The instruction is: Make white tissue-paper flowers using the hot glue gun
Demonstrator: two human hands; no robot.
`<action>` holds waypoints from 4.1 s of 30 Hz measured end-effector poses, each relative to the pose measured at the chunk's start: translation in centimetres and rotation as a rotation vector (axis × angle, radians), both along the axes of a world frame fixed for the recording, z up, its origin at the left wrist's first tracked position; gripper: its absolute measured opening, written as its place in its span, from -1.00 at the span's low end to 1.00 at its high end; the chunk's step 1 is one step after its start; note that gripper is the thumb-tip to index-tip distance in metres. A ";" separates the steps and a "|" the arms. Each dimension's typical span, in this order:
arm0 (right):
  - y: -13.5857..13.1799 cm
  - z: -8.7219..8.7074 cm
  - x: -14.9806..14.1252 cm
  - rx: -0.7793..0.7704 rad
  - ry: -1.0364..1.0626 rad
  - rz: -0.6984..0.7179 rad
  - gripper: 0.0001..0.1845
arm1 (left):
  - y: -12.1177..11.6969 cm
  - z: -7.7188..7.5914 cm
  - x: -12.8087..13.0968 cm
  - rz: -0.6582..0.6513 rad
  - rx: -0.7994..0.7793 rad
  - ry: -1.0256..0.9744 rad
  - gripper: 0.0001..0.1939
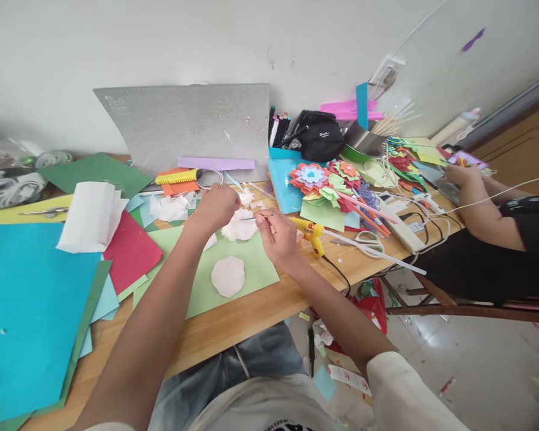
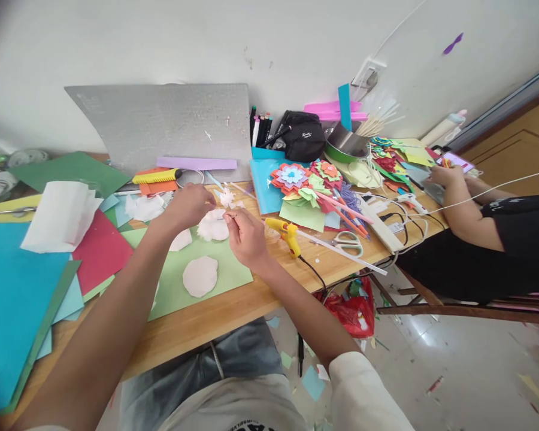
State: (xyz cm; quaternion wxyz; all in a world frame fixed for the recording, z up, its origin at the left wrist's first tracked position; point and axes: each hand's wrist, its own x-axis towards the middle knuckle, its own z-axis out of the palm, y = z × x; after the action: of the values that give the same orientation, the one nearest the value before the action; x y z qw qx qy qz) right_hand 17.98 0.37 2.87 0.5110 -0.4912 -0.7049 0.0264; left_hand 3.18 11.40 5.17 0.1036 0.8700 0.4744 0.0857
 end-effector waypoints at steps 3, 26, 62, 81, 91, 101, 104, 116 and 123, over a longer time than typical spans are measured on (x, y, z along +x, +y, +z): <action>0.1 0.0 0.0 -0.001 -0.008 -0.006 -0.79 | 0.1 0.0 -0.1 0.002 0.035 0.030 -0.74; 0.0 -0.2 -0.3 0.024 0.044 -0.071 -0.78 | -0.6 0.6 -0.2 -0.012 -0.091 0.043 -0.86; -8.6 -3.9 7.6 -0.277 -0.510 0.095 -0.71 | 3.8 -0.1 1.4 -0.026 -0.042 0.067 -0.75; -8.6 -4.5 7.8 -0.250 -0.414 0.074 -0.76 | 3.6 -0.8 1.9 -0.011 0.001 -0.007 -0.75; -8.7 -4.4 7.7 -0.258 -0.421 0.067 -0.76 | 3.7 -1.1 0.5 0.031 -0.027 -0.103 -0.77; -8.7 -4.4 7.7 -0.284 -0.408 0.050 -0.76 | 4.2 -2.1 1.7 0.090 -0.182 -0.100 -0.84; -8.7 -4.4 7.6 -0.267 -0.407 0.064 -0.76 | 4.0 -2.3 1.6 0.080 -0.202 -0.143 -0.86; -8.5 -2.6 7.1 -0.147 -0.314 0.025 -0.76 | 0.5 0.8 -1.3 0.054 -0.366 -0.757 -0.87; -4.3 3.2 1.8 -0.264 0.122 0.086 -0.82 | -5.7 0.5 -3.7 -0.054 -0.841 -1.094 -0.74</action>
State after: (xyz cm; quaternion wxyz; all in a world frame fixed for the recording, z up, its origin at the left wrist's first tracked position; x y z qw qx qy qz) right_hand 19.78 -3.90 6.10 0.4823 -0.5207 -0.6835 0.1706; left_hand -0.55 5.66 5.66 0.6587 0.5992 0.3252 0.3184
